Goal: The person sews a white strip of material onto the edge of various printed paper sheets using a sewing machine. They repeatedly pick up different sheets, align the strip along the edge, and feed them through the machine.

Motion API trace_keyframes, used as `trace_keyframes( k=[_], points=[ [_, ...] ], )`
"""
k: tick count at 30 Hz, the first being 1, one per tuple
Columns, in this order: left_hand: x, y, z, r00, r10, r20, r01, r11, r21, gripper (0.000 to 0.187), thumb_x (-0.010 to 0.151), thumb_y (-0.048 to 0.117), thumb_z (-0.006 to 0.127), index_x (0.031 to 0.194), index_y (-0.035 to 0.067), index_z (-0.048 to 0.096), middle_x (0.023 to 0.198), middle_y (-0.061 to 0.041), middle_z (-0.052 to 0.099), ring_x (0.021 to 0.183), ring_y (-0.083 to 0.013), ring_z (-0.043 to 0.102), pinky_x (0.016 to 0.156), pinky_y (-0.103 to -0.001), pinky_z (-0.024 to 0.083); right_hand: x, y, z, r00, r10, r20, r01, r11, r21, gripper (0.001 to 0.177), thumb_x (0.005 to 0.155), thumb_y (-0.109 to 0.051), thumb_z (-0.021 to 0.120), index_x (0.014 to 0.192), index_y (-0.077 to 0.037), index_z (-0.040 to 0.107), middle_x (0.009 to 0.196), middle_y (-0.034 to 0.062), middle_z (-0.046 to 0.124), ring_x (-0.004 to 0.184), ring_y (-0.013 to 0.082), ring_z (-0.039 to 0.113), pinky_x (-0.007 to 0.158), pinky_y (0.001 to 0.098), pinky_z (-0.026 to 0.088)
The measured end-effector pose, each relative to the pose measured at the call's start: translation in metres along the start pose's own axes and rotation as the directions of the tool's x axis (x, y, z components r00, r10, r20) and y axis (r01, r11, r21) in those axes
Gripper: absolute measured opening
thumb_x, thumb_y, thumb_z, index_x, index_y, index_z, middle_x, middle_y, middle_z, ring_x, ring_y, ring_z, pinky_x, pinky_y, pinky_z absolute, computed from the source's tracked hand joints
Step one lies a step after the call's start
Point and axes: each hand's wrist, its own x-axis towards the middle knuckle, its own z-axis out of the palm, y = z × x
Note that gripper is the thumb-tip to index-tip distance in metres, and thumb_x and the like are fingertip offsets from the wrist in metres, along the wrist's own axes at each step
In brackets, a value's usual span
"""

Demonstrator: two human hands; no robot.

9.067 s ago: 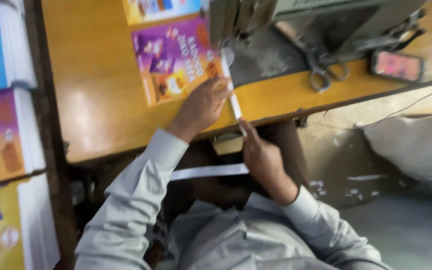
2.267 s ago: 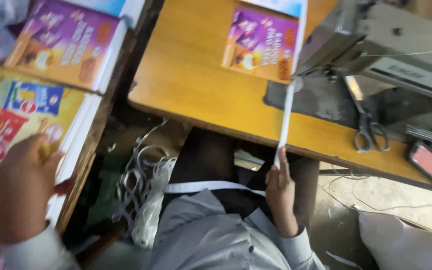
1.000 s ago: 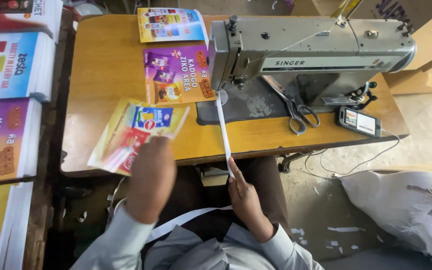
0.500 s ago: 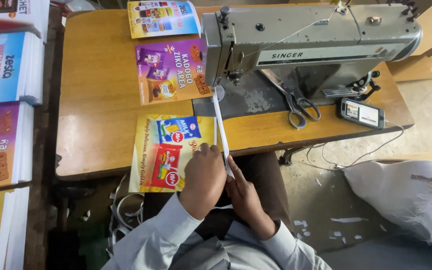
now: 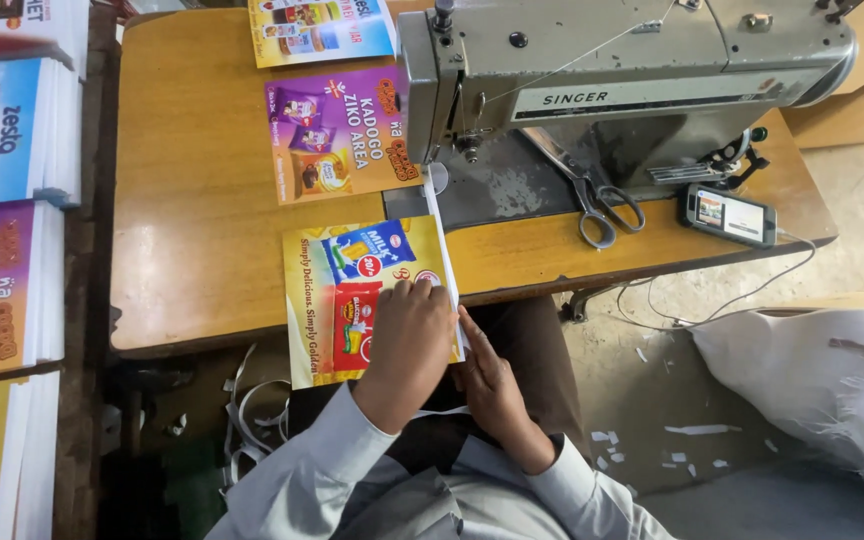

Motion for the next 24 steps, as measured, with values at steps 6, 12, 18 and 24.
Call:
trace_keyframes(
  k=[6,12,18,24],
  points=[
    [0.003,-0.021,-0.007,0.984,0.128,0.125,-0.117,0.989,-0.089,0.030,0.106,0.027,0.064,0.127,0.006,0.071,0.119,-0.020,0.069,0.126,-0.0376,0.065,0.117,-0.055,0.041,0.000,-0.001,0.000,1.000,-0.010,0.021,0.010,1.000,-0.013,0.061,0.109,-0.023,0.046,0.170,-0.022,0.038,0.060,0.0056,0.071,0.062,0.0238,0.070,0.070,0.0417,0.057],
    [0.006,-0.041,0.025,0.979,0.201,0.032,-0.191,0.962,-0.196,0.029,0.096,0.017,0.077,0.124,0.009,0.072,0.118,-0.015,0.063,0.116,-0.0379,0.066,0.098,-0.050,0.055,0.003,0.003,0.000,1.000,-0.014,0.006,0.014,0.999,-0.034,0.060,0.109,-0.020,0.047,0.169,-0.022,0.040,0.059,0.0037,0.070,0.059,0.0220,0.069,0.067,0.0392,0.056],
    [0.007,-0.052,0.033,0.966,0.245,-0.081,-0.257,0.947,-0.193,0.038,0.093,0.024,0.079,0.130,0.016,0.069,0.129,-0.014,0.063,0.115,-0.0375,0.066,0.090,-0.048,0.058,0.007,-0.004,0.003,0.998,0.011,-0.062,0.000,0.984,0.176,0.052,0.111,-0.019,0.046,0.163,-0.018,0.052,0.072,0.0076,0.079,0.058,0.0166,0.066,0.055,0.0301,0.053],
    [0.008,-0.053,0.032,0.957,0.251,-0.144,-0.278,0.936,-0.215,0.039,0.090,0.028,0.081,0.126,0.019,0.071,0.125,-0.011,0.067,0.111,-0.0371,0.066,0.087,-0.050,0.057,0.013,0.000,0.003,0.990,0.123,-0.063,-0.091,0.922,0.376,0.050,0.112,-0.029,0.052,0.158,-0.011,0.056,0.098,0.0182,0.077,0.066,0.0232,0.076,0.053,0.0344,0.066]
  ],
)
